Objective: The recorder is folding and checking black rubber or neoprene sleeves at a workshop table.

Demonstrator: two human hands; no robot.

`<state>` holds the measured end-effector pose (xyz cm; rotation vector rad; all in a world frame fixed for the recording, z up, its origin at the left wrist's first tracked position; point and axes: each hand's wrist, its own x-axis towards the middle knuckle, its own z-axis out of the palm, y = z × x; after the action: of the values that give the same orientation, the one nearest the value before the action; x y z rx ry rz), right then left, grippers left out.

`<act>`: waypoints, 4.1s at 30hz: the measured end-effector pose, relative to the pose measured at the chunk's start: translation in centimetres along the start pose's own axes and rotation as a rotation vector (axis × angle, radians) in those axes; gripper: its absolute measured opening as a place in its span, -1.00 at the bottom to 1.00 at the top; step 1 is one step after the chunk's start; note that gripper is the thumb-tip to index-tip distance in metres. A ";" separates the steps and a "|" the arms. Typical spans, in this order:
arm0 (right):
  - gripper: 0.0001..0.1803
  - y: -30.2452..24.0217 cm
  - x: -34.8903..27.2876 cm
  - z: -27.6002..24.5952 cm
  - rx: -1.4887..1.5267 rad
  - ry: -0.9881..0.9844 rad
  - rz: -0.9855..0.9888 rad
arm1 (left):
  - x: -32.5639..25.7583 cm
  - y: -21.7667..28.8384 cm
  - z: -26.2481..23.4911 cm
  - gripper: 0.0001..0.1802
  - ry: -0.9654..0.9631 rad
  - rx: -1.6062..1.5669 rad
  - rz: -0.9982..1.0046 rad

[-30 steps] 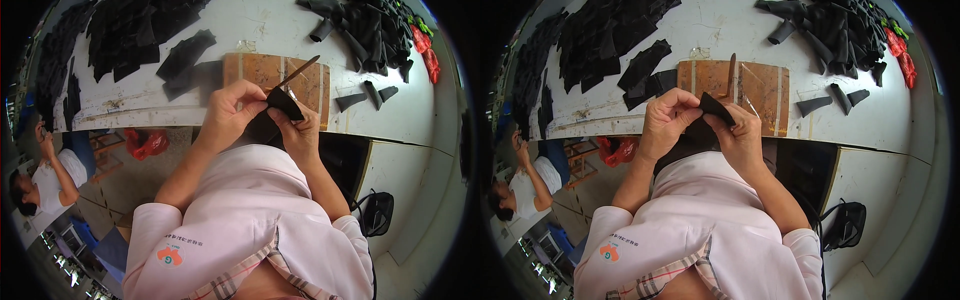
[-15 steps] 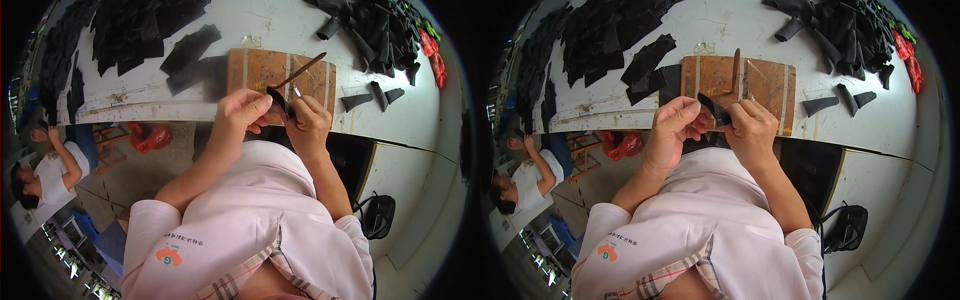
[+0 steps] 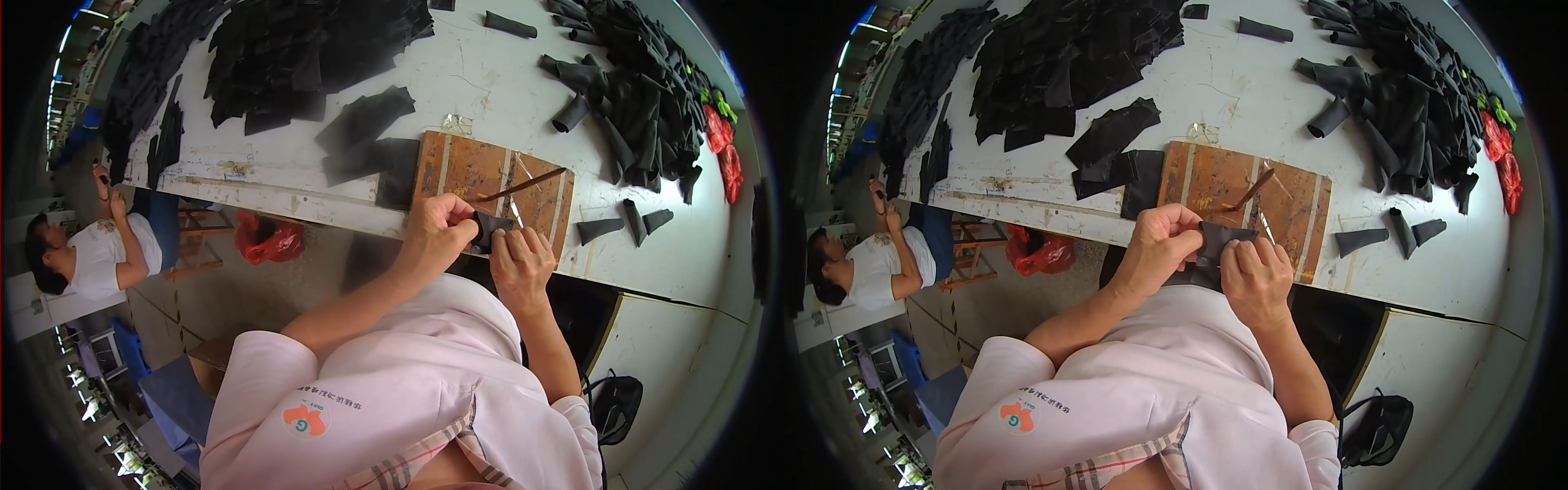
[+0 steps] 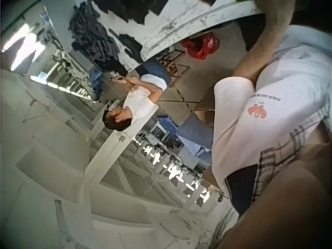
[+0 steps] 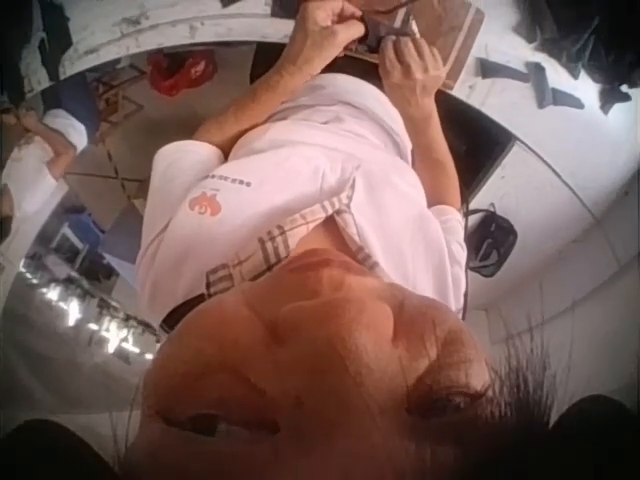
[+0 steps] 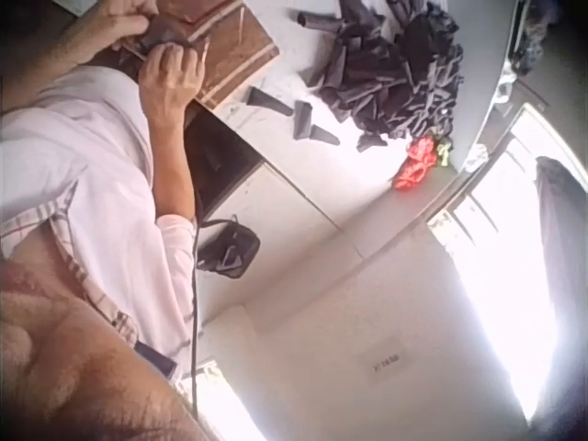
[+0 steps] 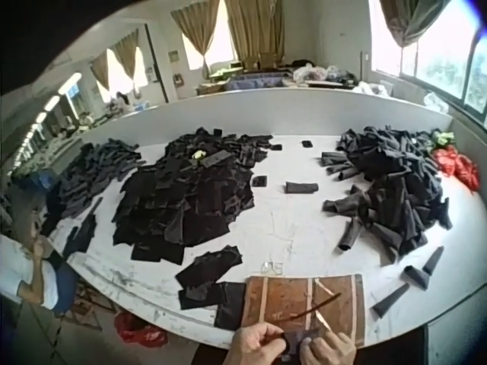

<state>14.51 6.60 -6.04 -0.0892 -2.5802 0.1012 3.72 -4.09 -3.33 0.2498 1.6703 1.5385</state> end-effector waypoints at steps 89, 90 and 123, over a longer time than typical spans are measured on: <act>-0.72 5.9 5.5 -1.7 1.867 -0.234 1.006 | 5.6 2.4 0.9 -0.66 -0.722 -1.340 -0.352; -0.72 5.5 4.8 -0.8 1.893 -0.217 1.061 | 5.9 1.3 0.8 -0.67 -0.486 -1.264 -0.417; -0.92 6.2 0.3 2.8 0.900 -0.206 0.452 | 4.0 5.5 3.6 -0.82 -0.343 0.307 0.527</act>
<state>13.06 12.61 -8.80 -0.3273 -2.4109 1.4607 1.50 2.39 0.23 1.1267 1.6258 1.4816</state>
